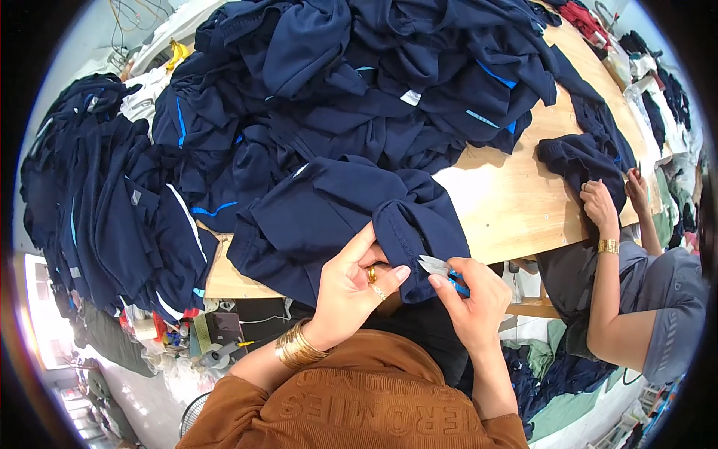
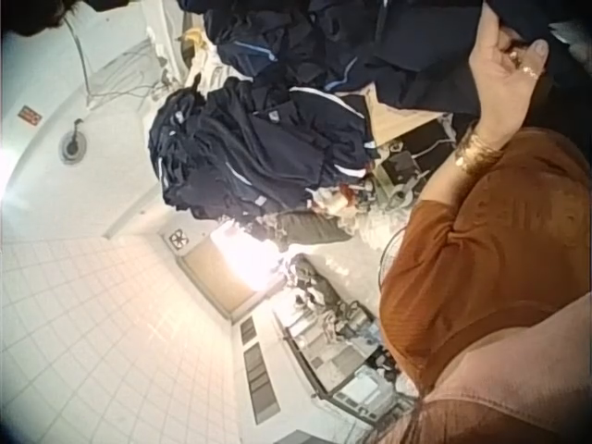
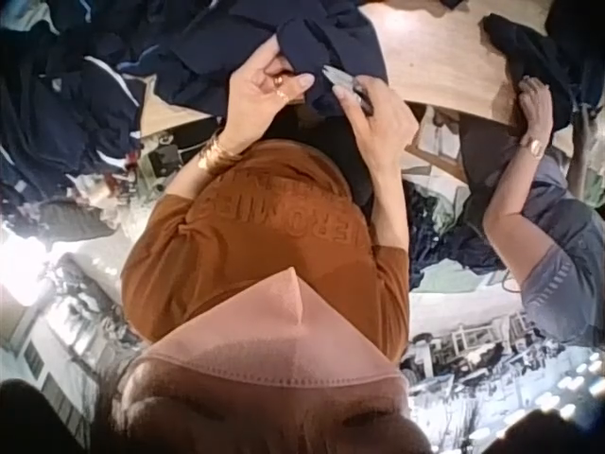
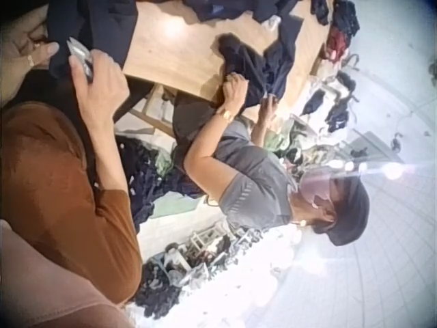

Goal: Trimming excess threads and inspecting tags on blue garments at a textile manufacturing workstation.

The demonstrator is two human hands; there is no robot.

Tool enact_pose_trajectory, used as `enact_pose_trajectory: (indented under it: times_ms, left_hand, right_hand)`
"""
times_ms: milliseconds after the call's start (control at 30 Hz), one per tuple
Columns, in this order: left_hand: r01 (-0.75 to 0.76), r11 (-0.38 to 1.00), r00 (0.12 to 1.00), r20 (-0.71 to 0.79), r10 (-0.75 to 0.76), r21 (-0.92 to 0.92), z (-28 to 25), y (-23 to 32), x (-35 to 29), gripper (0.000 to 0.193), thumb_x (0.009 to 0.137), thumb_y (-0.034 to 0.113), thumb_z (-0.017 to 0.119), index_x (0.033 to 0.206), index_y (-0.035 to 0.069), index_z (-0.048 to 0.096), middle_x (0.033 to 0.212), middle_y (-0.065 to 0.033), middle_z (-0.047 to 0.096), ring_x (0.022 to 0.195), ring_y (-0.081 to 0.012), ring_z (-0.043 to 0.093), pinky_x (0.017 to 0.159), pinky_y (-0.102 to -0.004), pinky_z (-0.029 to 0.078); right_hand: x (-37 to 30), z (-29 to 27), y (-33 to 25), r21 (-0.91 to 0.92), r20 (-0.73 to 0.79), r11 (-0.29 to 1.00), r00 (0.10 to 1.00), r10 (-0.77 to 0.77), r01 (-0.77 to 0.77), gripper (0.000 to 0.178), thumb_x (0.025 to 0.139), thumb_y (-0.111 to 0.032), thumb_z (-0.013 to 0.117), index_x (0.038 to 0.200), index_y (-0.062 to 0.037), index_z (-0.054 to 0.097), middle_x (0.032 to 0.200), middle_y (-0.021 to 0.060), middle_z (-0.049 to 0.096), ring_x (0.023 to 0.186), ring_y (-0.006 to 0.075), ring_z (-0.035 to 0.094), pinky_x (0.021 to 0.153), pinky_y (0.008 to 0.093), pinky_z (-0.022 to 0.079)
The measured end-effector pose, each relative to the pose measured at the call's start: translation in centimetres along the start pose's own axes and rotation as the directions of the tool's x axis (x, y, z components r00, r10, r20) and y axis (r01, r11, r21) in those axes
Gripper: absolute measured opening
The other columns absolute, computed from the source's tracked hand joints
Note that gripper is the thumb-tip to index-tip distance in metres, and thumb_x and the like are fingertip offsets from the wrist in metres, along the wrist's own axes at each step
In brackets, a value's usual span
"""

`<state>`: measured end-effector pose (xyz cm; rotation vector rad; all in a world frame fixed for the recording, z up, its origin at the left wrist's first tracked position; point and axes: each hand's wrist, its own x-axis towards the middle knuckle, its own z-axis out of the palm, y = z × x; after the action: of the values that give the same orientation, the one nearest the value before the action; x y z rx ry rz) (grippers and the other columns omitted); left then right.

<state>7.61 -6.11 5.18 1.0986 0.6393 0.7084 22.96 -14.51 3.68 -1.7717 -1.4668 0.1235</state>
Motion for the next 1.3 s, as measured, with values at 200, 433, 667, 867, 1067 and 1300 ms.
enact_pose_trajectory:
  times_ms: [200, 433, 667, 867, 1067, 1300]
  left_hand:
    - [-0.026, 0.999, 1.000, 0.016, 0.025, 0.037, 0.06, -0.39, -0.06, 0.060, 0.082, -0.007, 0.055, 0.135, -0.004, 0.027, 0.110, -0.0140, 0.056, 0.094, -0.0109, 0.055, 0.083, -0.0222, 0.043]
    - [-0.036, 0.998, 0.999, 0.025, 0.035, 0.046, 0.03, -0.47, -0.06, 0.060, 0.082, -0.007, 0.055, 0.135, -0.003, 0.026, 0.110, -0.0144, 0.056, 0.094, -0.0107, 0.055, 0.082, -0.0221, 0.043]
    - [-0.004, 0.999, 1.000, -0.004, 0.004, 0.041, -0.08, -0.25, -0.15, 0.059, 0.082, -0.007, 0.055, 0.134, -0.004, 0.027, 0.107, -0.0132, 0.057, 0.093, -0.0106, 0.055, 0.082, -0.0222, 0.044]
    - [0.103, 0.991, 0.992, -0.063, -0.108, -0.083, -0.25, 0.06, -0.14, 0.059, 0.082, -0.004, 0.057, 0.134, 0.000, 0.029, 0.105, -0.0097, 0.058, 0.092, -0.0100, 0.056, 0.077, -0.0235, 0.048]
    - [0.124, 0.983, 0.987, -0.084, -0.136, -0.137, -0.12, -0.24, 0.01, 0.060, 0.081, -0.003, 0.057, 0.135, 0.003, 0.030, 0.106, -0.0076, 0.059, 0.092, -0.0099, 0.056, 0.075, -0.0232, 0.050]
    - [0.114, 0.981, 0.990, -0.070, -0.126, -0.158, -0.25, -0.34, 0.06, 0.063, 0.081, -0.004, 0.057, 0.136, 0.004, 0.027, 0.109, -0.0088, 0.057, 0.094, -0.0103, 0.056, 0.074, -0.0233, 0.050]
  right_hand:
    - [0.03, 0.17, -0.14, -0.013, -0.001, 0.999, 0.999, -0.040, 0.039, 0.025, 0.068, -0.023, 0.074, 0.077, -0.0048, 0.059, 0.064, 0.0036, 0.055, 0.053, 0.0180, 0.052, 0.048, 0.0270, 0.039]
    - [0.05, 0.21, -0.15, -0.050, -0.009, 0.996, 0.997, -0.075, 0.075, 0.027, 0.068, -0.026, 0.074, 0.077, -0.0051, 0.059, 0.063, 0.0034, 0.053, 0.052, 0.0179, 0.049, 0.048, 0.0277, 0.037]
    - [-0.04, 0.34, -0.05, 0.045, -0.069, 0.999, 0.997, -0.020, 0.023, 0.022, 0.069, -0.020, 0.074, 0.076, -0.0051, 0.060, 0.063, 0.0046, 0.055, 0.052, 0.0190, 0.051, 0.048, 0.0286, 0.039]
    - [-0.52, 0.08, -0.28, 0.073, -0.044, 0.991, 0.992, 0.118, -0.115, 0.023, 0.067, -0.019, 0.075, 0.078, -0.0046, 0.060, 0.064, 0.0046, 0.056, 0.052, 0.0189, 0.052, 0.049, 0.0281, 0.040]
    - [-0.52, 0.55, -0.55, 0.047, -0.041, 0.997, 0.997, 0.058, -0.056, 0.024, 0.067, -0.020, 0.075, 0.077, -0.0051, 0.059, 0.064, 0.0038, 0.056, 0.053, 0.0192, 0.053, 0.048, 0.0279, 0.040]
    - [-0.66, 0.37, -0.37, 0.270, 0.051, 0.908, 0.947, 0.318, -0.319, 0.020, 0.074, -0.016, 0.071, 0.082, -0.0022, 0.059, 0.065, 0.0023, 0.053, 0.055, 0.0087, 0.046, 0.051, 0.0205, 0.038]
